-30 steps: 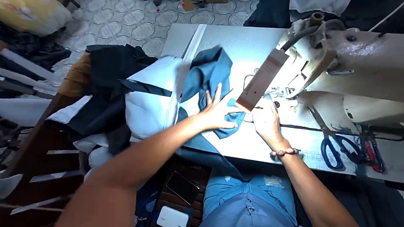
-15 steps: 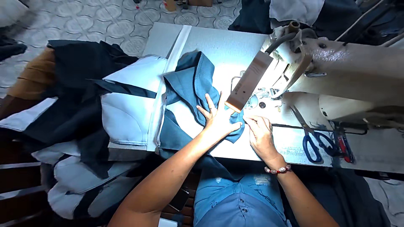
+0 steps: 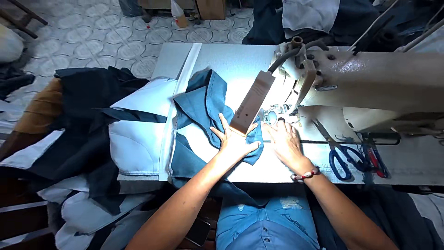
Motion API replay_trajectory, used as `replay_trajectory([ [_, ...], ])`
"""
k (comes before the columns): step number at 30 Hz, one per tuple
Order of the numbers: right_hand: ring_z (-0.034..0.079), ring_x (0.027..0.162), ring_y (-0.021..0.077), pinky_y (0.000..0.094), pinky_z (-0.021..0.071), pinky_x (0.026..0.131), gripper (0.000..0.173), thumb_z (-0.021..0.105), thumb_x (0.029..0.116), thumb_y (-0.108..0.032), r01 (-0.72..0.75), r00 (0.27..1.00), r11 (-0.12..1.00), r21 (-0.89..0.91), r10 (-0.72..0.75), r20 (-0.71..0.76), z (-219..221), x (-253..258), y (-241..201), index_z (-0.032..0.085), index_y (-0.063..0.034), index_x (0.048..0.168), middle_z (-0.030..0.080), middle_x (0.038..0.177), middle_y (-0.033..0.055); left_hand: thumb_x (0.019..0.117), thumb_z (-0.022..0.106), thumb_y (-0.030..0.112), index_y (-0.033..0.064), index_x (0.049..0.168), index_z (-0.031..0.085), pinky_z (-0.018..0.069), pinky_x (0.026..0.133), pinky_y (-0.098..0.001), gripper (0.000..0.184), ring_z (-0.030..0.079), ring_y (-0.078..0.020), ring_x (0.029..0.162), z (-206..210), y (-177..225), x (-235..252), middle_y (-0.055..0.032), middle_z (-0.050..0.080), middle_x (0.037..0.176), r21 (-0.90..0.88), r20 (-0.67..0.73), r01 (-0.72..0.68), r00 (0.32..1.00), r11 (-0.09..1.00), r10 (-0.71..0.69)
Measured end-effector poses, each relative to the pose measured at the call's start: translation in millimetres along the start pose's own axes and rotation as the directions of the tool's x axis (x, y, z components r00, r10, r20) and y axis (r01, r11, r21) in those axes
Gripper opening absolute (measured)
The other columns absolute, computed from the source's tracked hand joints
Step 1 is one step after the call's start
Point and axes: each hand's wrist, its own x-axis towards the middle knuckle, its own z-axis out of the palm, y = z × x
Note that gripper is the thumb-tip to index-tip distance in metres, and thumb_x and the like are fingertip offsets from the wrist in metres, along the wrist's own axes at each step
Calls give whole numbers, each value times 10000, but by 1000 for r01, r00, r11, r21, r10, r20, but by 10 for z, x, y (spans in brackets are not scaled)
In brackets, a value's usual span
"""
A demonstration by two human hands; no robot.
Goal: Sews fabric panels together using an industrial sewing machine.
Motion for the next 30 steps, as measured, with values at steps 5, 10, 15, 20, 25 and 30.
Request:
replay_trajectory([
  [5,592,1066,534,644,456,839,341,522,979,-6,-248,968,953,-173,235,-92,-267,23,300,643,45,1293,601,1155,347,868,675,641,479,1452,539,-25,1004,-890,621,-113,-609,1496,38,50,75,-167,10,1723,-19,-41,-12,999,1000,11],
  [10,579,1131,511,647,456,900,362,594,959,-18,-191,982,981,-13,191,-3,-248,-148,158,679,-36,1311,621,1206,295,884,723,543,397,1436,588,-52,981,-902,587,-99,-632,1486,-103,228,241,-211,56,1710,-87,-50,-17,999,996,13],
  [15,595,1126,469,619,471,904,341,539,944,-4,-115,987,988,104,125,-97,-116,-144,206,720,-25,1232,645,1201,247,841,717,625,406,1412,602,-51,993,-890,622,-135,-614,1490,-54,259,533,-163,30,1722,-67,-59,-14,998,998,10],
  [20,640,1153,421,564,479,993,384,503,943,37,1,976,983,182,38,-212,64,-39,235,680,14,1282,689,1231,224,829,694,681,361,1411,608,-74,1001,-885,670,-162,-586,1499,-54,218,685,-151,26,1725,-33,-20,-40,999,999,39],
  [25,604,1179,437,604,459,946,396,533,979,-11,-31,983,994,105,50,-178,128,9,167,691,-106,1330,662,1270,211,831,702,668,345,1413,609,-84,1017,-869,673,-183,-566,1503,-63,192,707,-124,23,1729,-31,5,-37,999,999,37],
  [30,562,1211,445,635,391,949,405,531,979,-51,-69,989,995,68,77,-128,103,16,188,717,-182,1315,650,1299,199,821,714,669,332,1456,573,-128,1033,-843,732,-223,-530,1507,-60,174,685,-83,-25,1734,-47,3,-17,1000,999,17],
])
